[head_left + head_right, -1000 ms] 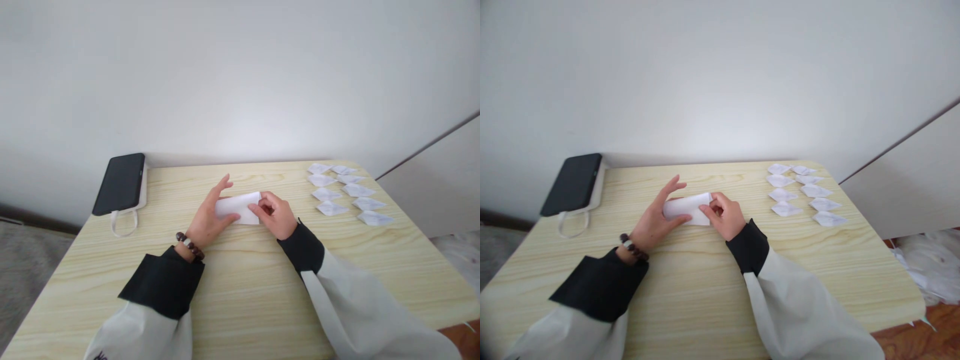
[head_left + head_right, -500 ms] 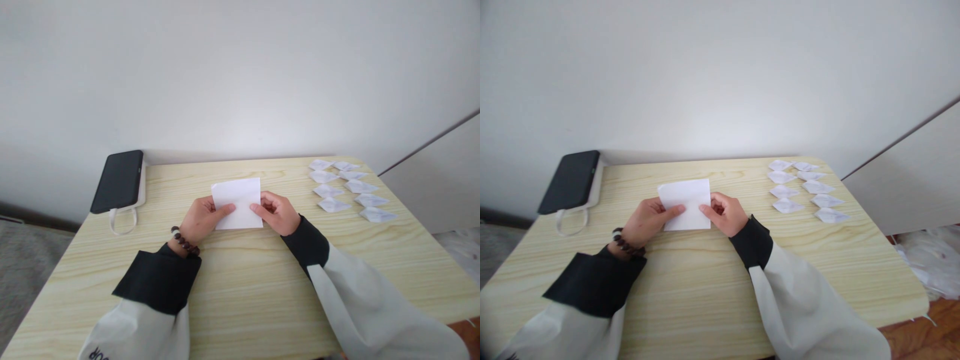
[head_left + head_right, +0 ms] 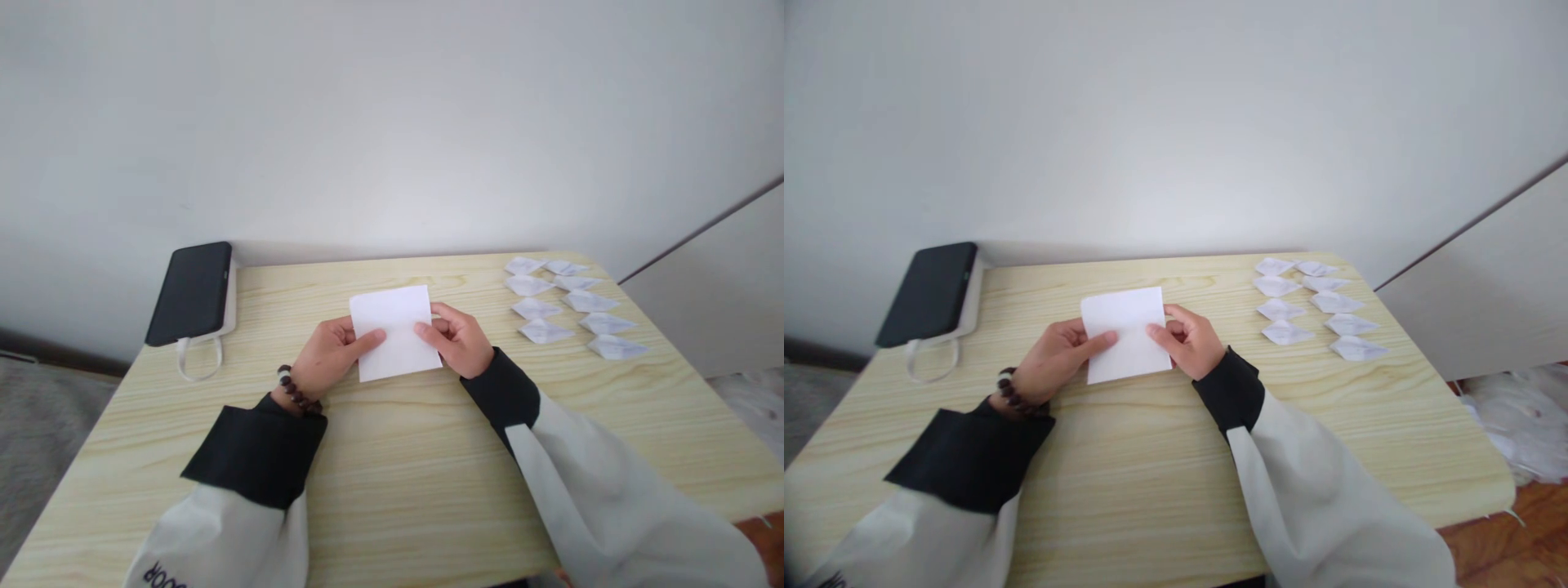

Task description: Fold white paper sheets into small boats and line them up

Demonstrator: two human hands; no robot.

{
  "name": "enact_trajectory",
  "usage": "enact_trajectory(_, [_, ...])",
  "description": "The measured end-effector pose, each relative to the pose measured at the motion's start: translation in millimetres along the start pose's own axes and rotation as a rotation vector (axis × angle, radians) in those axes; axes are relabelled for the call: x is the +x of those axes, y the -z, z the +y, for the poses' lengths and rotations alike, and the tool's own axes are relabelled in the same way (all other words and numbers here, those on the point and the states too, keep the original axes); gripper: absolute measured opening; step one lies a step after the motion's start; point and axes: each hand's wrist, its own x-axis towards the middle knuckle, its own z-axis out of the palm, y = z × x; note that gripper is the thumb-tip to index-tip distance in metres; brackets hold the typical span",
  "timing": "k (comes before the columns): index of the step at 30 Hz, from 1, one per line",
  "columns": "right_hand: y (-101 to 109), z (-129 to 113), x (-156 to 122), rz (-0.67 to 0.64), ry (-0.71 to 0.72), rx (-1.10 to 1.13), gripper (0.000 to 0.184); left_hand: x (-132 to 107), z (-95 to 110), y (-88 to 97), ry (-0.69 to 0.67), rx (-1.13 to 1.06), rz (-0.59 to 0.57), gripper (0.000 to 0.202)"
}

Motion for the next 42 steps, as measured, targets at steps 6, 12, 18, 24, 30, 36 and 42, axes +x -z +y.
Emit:
enact_trajectory(6, [1.7, 1.8, -1.4, 0.078, 0.114, -0.122, 0.023, 0.8, 1.0, 0.1, -0.006, -0.125, 0.032, 0.035])
enact_trajectory(12, [3.4, -0.3, -2.8, -0.024, 0.412, -0.328, 0.030, 2.6, 5.4, 5.0, 0.069, -0.367, -0.062, 0.041])
enact_trajectory(18, [-1.8, -2.0, -5.5, 0.070, 0.109, -0.202, 0.025, -1.1, 2.0, 1.5, -0.054, -0.163, -0.034, 0.045])
enact_trajectory(24, [-2.9, -3.2, -4.0, 0.161, 0.100, -0.238, 0.023, -2.9, 3.6, -1.7, -0.061, -0.096, -0.089, 0.043])
enact_trajectory(30, [-1.9, 0.6, -3.2, 0.092, 0.082, -0.192, 0.030, 2.4, -1.7, -3.2, -0.055, 0.002, -0.017, 0.032])
enact_trajectory(36, [-0.4, 1.5, -2.2, 0.056, 0.186, -0.166, 0.023, 0.1, -0.2, -3.0, -0.060, 0.028, 0.079, 0.025])
enact_trajectory(42, [5.5, 0.5, -1.9, 0.009, 0.422, -0.243, 0.029, 0.5, 2.8, -3.7, 0.008, -0.099, 0.100, 0.031])
